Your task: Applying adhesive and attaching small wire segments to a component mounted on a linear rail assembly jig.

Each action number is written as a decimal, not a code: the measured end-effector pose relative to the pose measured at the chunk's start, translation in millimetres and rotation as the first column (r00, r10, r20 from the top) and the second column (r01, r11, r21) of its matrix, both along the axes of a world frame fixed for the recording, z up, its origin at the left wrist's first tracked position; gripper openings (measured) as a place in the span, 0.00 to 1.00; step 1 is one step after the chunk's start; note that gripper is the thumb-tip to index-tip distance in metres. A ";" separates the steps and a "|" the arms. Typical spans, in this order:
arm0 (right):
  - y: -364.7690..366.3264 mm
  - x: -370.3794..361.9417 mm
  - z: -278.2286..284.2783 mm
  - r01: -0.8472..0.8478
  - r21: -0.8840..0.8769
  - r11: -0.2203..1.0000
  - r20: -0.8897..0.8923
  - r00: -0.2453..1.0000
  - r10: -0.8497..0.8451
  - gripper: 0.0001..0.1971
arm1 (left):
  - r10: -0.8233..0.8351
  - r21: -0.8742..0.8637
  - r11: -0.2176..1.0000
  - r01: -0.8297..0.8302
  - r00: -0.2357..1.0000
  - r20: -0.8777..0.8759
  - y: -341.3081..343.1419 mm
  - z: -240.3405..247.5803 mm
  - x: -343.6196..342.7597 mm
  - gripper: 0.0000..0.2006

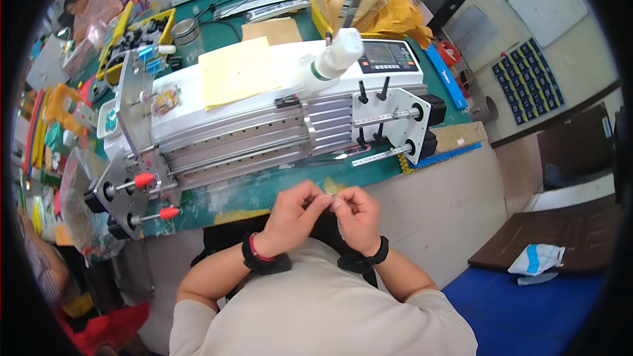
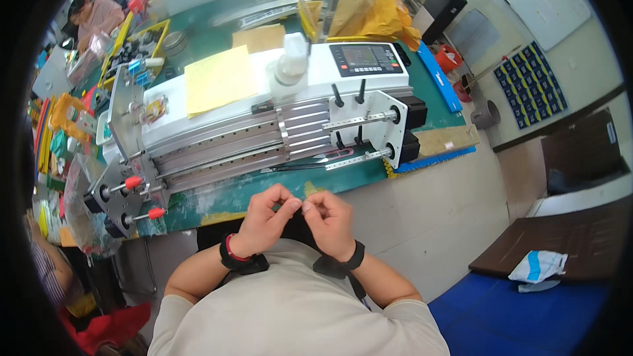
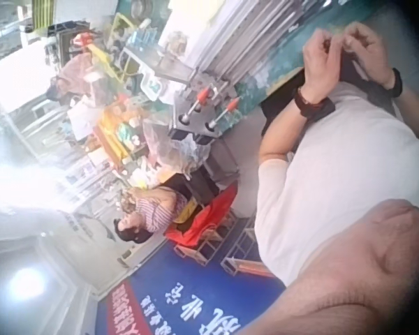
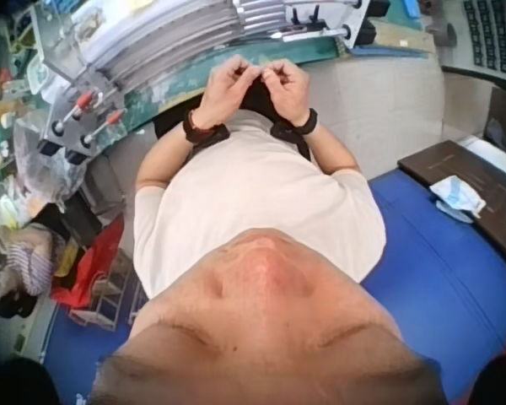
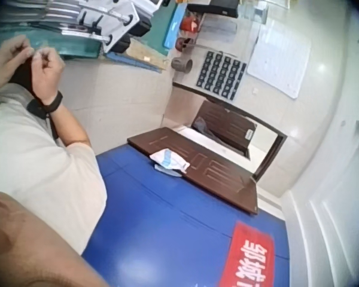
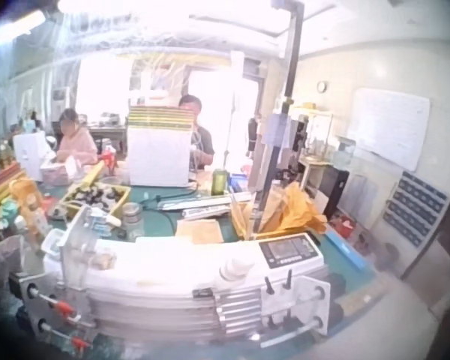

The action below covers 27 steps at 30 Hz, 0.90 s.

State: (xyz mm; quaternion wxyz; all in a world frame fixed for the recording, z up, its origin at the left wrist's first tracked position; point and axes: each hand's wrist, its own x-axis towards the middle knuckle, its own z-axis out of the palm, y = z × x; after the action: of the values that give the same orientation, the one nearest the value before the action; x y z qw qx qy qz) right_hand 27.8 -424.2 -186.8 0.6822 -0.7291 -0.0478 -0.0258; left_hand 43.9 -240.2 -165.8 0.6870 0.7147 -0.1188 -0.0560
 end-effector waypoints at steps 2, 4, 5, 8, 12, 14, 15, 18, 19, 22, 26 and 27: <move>-9.0 5.2 -3.8 0.138 -0.002 0.990 0.087 0.987 -0.137 0.04 | -0.027 -0.028 0.999 0.028 1.000 0.013 -12.9 -11.8 1.7 0.08; -23.5 21.4 -6.4 0.382 0.036 0.923 0.200 0.902 -0.382 0.04 | -0.085 -0.069 0.994 0.088 0.995 0.044 -21.4 -17.4 6.1 0.07; -32.1 33.3 -7.3 0.496 0.079 0.865 0.224 0.836 -0.500 0.05 | -0.115 -0.058 0.991 0.118 0.992 0.047 -22.1 -17.3 8.3 0.07; -57.5 69.7 -5.9 0.677 -0.014 0.736 0.300 0.705 -0.643 0.07 | -0.233 -0.026 0.972 0.233 0.972 0.010 -21.4 -17.5 12.2 0.07; -52.5 83.4 -3.3 0.672 -0.068 0.738 0.251 0.727 -0.639 0.08 | -0.319 -0.079 0.946 0.314 0.945 -0.066 -20.7 -26.9 24.2 0.12; -44.8 69.3 -4.1 0.661 -0.084 0.746 0.226 0.742 -0.632 0.08 | -0.369 -0.169 0.923 0.346 0.920 -0.135 -22.3 -35.5 34.7 0.20; -41.5 53.7 -7.1 0.615 -0.067 0.786 0.178 0.782 -0.597 0.08 | -0.369 -0.171 0.923 0.345 0.920 -0.135 -25.8 -39.5 37.5 0.20; -26.9 -5.6 -15.0 0.504 -0.008 0.864 0.023 0.864 -0.504 0.08 | -0.484 -0.483 0.821 0.305 0.821 -0.303 -55.1 -22.6 47.2 0.24; -20.4 -26.4 -6.8 0.438 0.049 0.898 -0.115 0.895 -0.430 0.07 | -0.475 -0.488 0.822 0.294 0.826 -0.304 -59.7 -21.2 49.7 0.24; -20.1 -52.9 -0.5 0.358 0.177 0.917 -0.319 0.902 -0.290 0.07 | -0.662 -0.773 0.608 0.184 0.655 -0.365 -62.0 -12.4 50.3 0.21; -28.5 -12.7 11.3 0.483 0.478 0.734 -0.336 0.872 -0.355 0.07 | -0.685 -0.709 0.607 0.359 0.689 -0.237 18.5 -4.7 28.2 0.14; -34.1 0.7 17.1 0.495 0.544 0.677 -0.457 0.852 -0.256 0.07 | -0.704 -0.654 0.625 0.426 0.669 -0.237 54.6 -3.4 19.8 0.13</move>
State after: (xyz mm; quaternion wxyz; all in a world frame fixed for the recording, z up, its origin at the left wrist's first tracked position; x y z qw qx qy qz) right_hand 28.4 -458.3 -169.7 0.8664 -0.4360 0.2373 -0.0550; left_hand 63.7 -185.6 -169.2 0.8109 0.3719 -0.1843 -0.4124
